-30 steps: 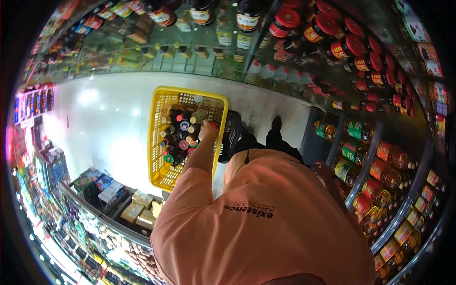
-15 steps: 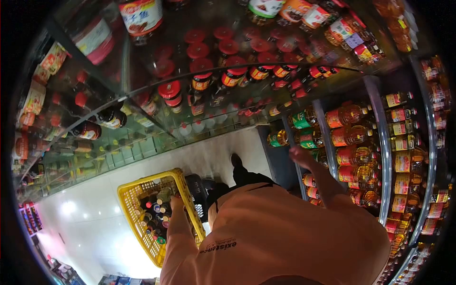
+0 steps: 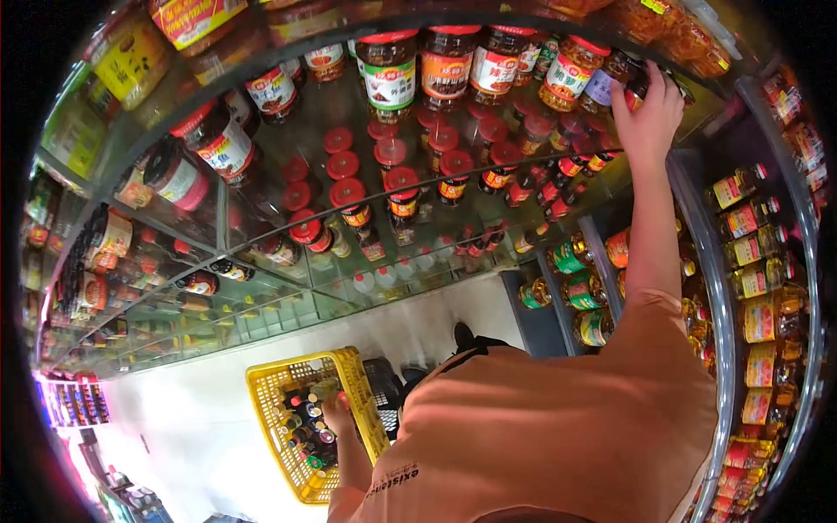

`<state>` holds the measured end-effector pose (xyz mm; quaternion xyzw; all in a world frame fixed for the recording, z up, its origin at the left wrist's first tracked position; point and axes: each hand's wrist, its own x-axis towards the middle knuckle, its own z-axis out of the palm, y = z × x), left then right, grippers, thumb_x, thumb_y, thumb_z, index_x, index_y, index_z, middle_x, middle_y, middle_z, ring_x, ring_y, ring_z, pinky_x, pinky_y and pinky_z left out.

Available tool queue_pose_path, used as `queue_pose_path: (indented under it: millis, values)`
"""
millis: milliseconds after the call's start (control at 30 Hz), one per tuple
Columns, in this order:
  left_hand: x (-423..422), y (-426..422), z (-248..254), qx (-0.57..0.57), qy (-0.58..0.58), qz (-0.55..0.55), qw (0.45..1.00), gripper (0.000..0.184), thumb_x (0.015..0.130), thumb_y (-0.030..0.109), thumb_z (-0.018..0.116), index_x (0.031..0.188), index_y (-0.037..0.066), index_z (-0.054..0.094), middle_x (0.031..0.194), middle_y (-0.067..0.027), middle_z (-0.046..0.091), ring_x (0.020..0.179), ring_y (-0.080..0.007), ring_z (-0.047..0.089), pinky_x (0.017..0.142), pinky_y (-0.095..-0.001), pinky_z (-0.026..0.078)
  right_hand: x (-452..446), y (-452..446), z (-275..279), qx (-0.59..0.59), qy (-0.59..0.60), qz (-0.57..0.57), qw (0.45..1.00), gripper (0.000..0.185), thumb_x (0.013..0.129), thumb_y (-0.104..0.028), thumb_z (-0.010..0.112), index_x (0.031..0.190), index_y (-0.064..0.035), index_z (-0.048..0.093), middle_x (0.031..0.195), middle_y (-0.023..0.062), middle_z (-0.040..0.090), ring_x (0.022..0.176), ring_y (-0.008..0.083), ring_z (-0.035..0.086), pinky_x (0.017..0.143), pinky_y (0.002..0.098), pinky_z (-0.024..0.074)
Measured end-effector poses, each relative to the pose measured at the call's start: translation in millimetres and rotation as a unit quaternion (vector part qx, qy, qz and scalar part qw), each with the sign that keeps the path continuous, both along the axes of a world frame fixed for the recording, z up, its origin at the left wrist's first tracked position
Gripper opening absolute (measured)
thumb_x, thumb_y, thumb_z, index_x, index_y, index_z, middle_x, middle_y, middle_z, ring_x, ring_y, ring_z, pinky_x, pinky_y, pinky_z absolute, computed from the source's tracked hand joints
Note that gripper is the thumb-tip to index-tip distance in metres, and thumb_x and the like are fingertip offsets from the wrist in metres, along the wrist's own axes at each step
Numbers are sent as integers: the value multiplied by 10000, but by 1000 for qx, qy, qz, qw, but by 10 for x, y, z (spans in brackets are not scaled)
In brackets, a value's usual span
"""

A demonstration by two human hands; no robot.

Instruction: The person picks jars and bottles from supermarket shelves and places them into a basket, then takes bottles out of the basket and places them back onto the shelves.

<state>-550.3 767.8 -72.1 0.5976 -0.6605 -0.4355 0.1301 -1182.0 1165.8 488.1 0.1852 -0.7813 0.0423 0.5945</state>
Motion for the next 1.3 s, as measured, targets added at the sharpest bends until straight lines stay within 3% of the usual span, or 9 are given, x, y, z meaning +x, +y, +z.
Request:
queue_pose_path:
  millis: [267,433,667,767,867,933,1000,1067,1300]
  values:
    - [-372,738,642,-65,109,74,989,235,945,94,623,1145,-27,596,967,-128,711,842,-178,673,720,-307,540,-384,194,-60,-4,31,75,997,612,768,-475,808,1149,-30,633,1221,234,589,1227,461,495,1083,596,339]
    - [-1005,975,903,-145,174,38,973,219,957,28,576,1170,-26,572,995,-92,660,825,-163,620,725,-300,521,-252,224,-347,-128,36,284,950,608,695,-136,912,1168,-56,539,1403,210,495,1268,394,514,1025,488,462]
    - [-2354,1362,2057,-86,359,-31,929,319,947,2,611,1258,-2,543,968,-53,645,837,-117,589,746,-261,499,333,304,-335,-55,27,460,886,828,761,-132,859,1413,-138,348,1417,379,401,1227,459,543,945,496,557]
    - [-2789,1514,2612,-43,406,-124,905,427,940,21,631,1338,22,477,1020,-85,645,872,-137,608,765,-274,512,620,17,-519,-118,-173,679,703,1085,738,-141,878,1531,-169,138,1426,417,381,1290,480,503,993,510,518]
    - [-3112,1696,3289,27,472,-188,861,534,926,53,660,1405,31,425,1202,-134,608,960,-174,622,795,-295,526,866,-314,-754,-135,-479,785,370,1132,742,-78,852,1577,-117,88,1496,356,365,1341,348,492,1089,444,422]
    - [-3229,1762,3742,40,489,-232,840,781,882,395,737,1449,-3,376,1323,-184,551,893,-203,618,805,-319,532,1078,-519,-1002,-154,-630,739,180,1118,772,-91,841,1585,-82,74,1533,303,361,1357,292,475,1128,402,369]
    - [-3251,1720,3977,40,476,-289,830,903,840,538,731,1470,3,367,1345,-177,541,893,-184,610,761,-314,518,1235,-738,-1201,-127,-686,702,142,1185,764,-206,882,1594,-94,44,1599,273,264,1362,292,467,1111,399,388]
    - [-3179,1553,4002,-3,425,-394,815,874,847,534,723,1464,4,401,1316,-150,567,861,-149,592,702,-300,485,1316,-920,-1287,-65,-723,677,121,1129,793,-182,859,1592,-90,66,1627,204,226,1493,261,249,1150,406,342]
    - [-2676,1349,3949,-177,282,-383,861,549,881,377,628,1235,-43,617,991,-184,658,822,-300,650,731,-357,501,1680,-1474,-1605,20,-738,669,90,1023,824,-186,829,1581,-81,149,1602,175,268,1456,262,334,1113,404,400]
